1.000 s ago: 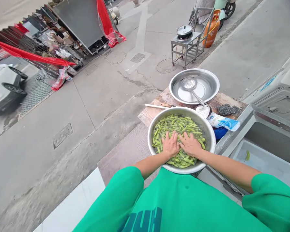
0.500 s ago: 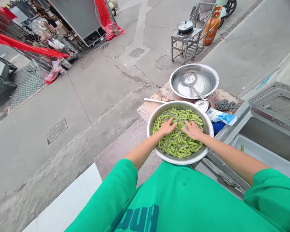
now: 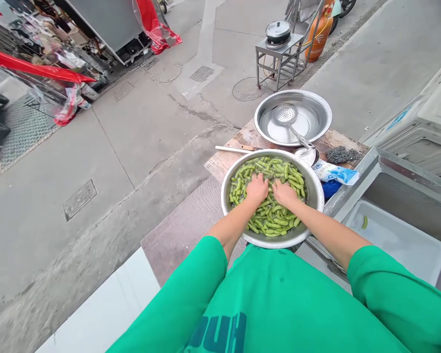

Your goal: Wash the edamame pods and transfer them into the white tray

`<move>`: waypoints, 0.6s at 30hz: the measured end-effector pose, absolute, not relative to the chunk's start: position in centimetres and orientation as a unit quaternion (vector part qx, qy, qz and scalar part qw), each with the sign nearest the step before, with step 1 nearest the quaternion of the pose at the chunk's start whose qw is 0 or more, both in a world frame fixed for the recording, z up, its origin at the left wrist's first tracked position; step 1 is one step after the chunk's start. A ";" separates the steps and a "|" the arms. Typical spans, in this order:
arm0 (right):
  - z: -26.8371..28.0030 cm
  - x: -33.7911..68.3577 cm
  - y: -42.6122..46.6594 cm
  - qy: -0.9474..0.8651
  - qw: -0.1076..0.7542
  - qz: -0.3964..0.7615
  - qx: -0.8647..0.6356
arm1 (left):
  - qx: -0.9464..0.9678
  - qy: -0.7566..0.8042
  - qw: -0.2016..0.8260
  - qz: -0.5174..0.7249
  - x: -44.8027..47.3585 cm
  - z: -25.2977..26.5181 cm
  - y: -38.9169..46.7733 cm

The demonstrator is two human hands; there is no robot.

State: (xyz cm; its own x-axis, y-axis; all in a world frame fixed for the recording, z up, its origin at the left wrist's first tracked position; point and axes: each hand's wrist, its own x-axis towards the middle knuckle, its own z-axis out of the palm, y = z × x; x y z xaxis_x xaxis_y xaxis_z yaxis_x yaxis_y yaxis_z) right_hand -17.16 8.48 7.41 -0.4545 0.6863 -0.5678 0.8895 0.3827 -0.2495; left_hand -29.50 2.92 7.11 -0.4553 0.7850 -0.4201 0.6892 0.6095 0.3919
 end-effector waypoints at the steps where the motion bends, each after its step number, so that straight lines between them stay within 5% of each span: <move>1: 8.2 -16.7 9.0 0.808 0.190 -0.297 0.472 | 0.439 0.835 0.320 0.087 -30.4 7.9 3.1; 8: 9.3 -12.4 11.1 0.795 0.088 -0.279 0.532 | 0.430 0.856 0.251 0.140 -35.5 10.8 -2.4; 13: 5.7 -16.2 7.0 0.597 0.028 -0.459 0.657 | 0.269 0.862 0.359 0.234 -32.7 6.7 -2.7; 18: 5.8 -18.8 5.1 0.568 -0.052 -0.545 0.615 | 0.185 0.812 0.423 0.357 -31.5 5.3 -1.5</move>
